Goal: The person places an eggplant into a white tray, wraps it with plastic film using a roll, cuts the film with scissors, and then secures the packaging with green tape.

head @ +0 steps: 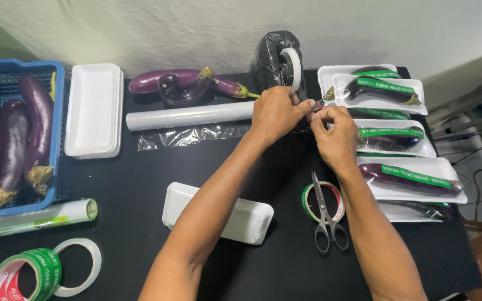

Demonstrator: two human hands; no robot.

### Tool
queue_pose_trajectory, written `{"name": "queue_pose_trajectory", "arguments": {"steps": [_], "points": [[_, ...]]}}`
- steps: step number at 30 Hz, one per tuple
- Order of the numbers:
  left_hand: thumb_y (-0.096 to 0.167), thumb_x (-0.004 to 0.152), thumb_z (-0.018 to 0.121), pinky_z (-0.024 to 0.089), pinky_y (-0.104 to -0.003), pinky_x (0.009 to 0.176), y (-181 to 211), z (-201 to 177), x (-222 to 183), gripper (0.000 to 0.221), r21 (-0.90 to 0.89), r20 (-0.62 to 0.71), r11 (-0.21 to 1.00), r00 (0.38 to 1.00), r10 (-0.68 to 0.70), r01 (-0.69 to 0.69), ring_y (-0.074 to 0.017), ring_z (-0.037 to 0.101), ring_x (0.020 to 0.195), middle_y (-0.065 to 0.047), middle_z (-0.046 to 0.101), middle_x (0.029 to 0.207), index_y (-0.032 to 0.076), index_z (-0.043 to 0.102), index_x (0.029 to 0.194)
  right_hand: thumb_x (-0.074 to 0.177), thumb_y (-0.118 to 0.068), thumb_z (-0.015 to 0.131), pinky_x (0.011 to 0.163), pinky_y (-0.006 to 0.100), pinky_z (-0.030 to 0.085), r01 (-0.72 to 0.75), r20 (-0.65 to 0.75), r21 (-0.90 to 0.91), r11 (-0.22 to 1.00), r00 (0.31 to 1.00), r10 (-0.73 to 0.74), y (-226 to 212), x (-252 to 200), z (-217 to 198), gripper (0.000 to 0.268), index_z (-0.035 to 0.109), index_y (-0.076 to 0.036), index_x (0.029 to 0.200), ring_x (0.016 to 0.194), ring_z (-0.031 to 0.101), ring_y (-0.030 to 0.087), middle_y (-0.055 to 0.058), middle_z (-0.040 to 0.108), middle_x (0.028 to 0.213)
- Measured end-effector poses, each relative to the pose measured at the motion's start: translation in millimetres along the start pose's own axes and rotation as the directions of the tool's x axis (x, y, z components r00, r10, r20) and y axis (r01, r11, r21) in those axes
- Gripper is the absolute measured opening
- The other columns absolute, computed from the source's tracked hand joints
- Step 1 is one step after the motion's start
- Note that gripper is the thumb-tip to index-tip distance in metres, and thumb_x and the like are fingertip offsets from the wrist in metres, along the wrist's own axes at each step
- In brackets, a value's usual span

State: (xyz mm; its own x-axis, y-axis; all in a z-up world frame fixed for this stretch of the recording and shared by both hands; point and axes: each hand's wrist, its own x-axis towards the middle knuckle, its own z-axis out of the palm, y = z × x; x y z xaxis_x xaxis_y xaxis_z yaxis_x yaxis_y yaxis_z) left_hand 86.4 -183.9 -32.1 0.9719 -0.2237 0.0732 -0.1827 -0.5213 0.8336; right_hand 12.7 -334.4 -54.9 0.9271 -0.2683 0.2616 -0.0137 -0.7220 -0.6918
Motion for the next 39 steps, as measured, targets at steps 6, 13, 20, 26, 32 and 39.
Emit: {"name": "queue_pose_trajectory", "arguments": {"steps": [6, 13, 20, 26, 32, 39], "points": [[0.045, 0.082, 0.075, 0.061, -0.055, 0.079, -2, -30, -10, 0.042, -0.013, 0.104, 0.999, 0.994, -0.030, 0.032, -0.0453, 0.075, 0.093, -0.021, 0.074, 0.087, 0.003, 0.076, 0.089, 0.098, -0.015, 0.073, 0.081, 0.053, 0.054, 0.076, 0.063, -0.146, 0.986, 0.996, -0.067, -17, -12, -13, 0.008, 0.072, -0.011, 0.090, 0.095, 0.069, 0.043, 0.013, 0.068, 0.097], [0.047, 0.098, 0.050, 0.036, -0.047, 0.114, -96, -174, -147, 0.061, -0.058, 0.254, 0.966, 0.932, 0.257, -0.251, -0.0321, 0.048, 0.137, -0.015, 0.052, 0.149, 0.009, 0.046, 0.146, 0.096, -0.026, 0.067, 0.083, 0.034, 0.049, 0.190, 0.538, -0.158, 0.969, 0.839, -0.077, -90, -93, -16, 0.015, 0.070, -0.013, 0.089, 0.092, 0.069, 0.019, 0.000, 0.073, 0.102], [0.031, 0.062, 0.098, 0.022, -0.057, 0.124, -148, -202, -248, 0.127, 0.141, 0.356, 0.953, 0.912, 0.204, -0.268, -0.0424, 0.035, 0.148, -0.027, 0.032, 0.162, 0.004, 0.023, 0.161, 0.094, -0.022, 0.068, 0.069, 0.043, 0.061, 0.441, 0.734, 0.098, 0.892, 0.573, -0.364, -170, -146, 36, 0.011, 0.067, -0.012, 0.089, 0.083, 0.075, 0.031, 0.007, 0.072, 0.090], [0.037, 0.075, 0.084, 0.034, -0.051, 0.123, -180, -192, -250, 0.096, 0.039, 0.195, 0.933, 0.918, 0.345, -0.359, -0.0346, 0.052, 0.137, -0.020, 0.051, 0.146, 0.006, 0.037, 0.153, 0.090, -0.021, 0.068, 0.060, 0.039, 0.055, 0.596, 0.823, -0.166, 0.786, 0.522, -0.223, -221, -175, 89, 0.004, 0.067, -0.018, 0.093, 0.077, 0.068, 0.026, 0.001, 0.060, 0.086], [0.038, 0.075, 0.079, 0.038, -0.047, 0.120, -207, -169, -255, 0.091, 0.206, 0.105, 0.880, 0.904, 0.415, -0.428, -0.0302, 0.059, 0.128, -0.016, 0.054, 0.140, 0.007, 0.041, 0.151, 0.081, -0.023, 0.072, 0.055, 0.040, 0.047, 0.719, 0.674, -0.448, 0.531, 0.662, -0.327, -196, -200, 144, 0.008, 0.070, -0.015, 0.082, 0.070, 0.066, 0.026, 0.002, 0.061, 0.075], [0.045, 0.072, 0.081, 0.034, -0.047, 0.123, -189, -180, -261, 0.096, 0.275, 0.135, 0.869, 0.911, 0.389, -0.412, -0.0311, 0.061, 0.129, -0.018, 0.054, 0.143, 0.005, 0.042, 0.150, 0.083, -0.030, 0.071, 0.053, 0.041, 0.052, 0.602, 0.660, -0.589, 0.539, 0.743, -0.108, -221, -187, 104, 0.012, 0.070, -0.019, 0.080, 0.068, 0.072, 0.025, 0.002, 0.064, 0.067]]}}
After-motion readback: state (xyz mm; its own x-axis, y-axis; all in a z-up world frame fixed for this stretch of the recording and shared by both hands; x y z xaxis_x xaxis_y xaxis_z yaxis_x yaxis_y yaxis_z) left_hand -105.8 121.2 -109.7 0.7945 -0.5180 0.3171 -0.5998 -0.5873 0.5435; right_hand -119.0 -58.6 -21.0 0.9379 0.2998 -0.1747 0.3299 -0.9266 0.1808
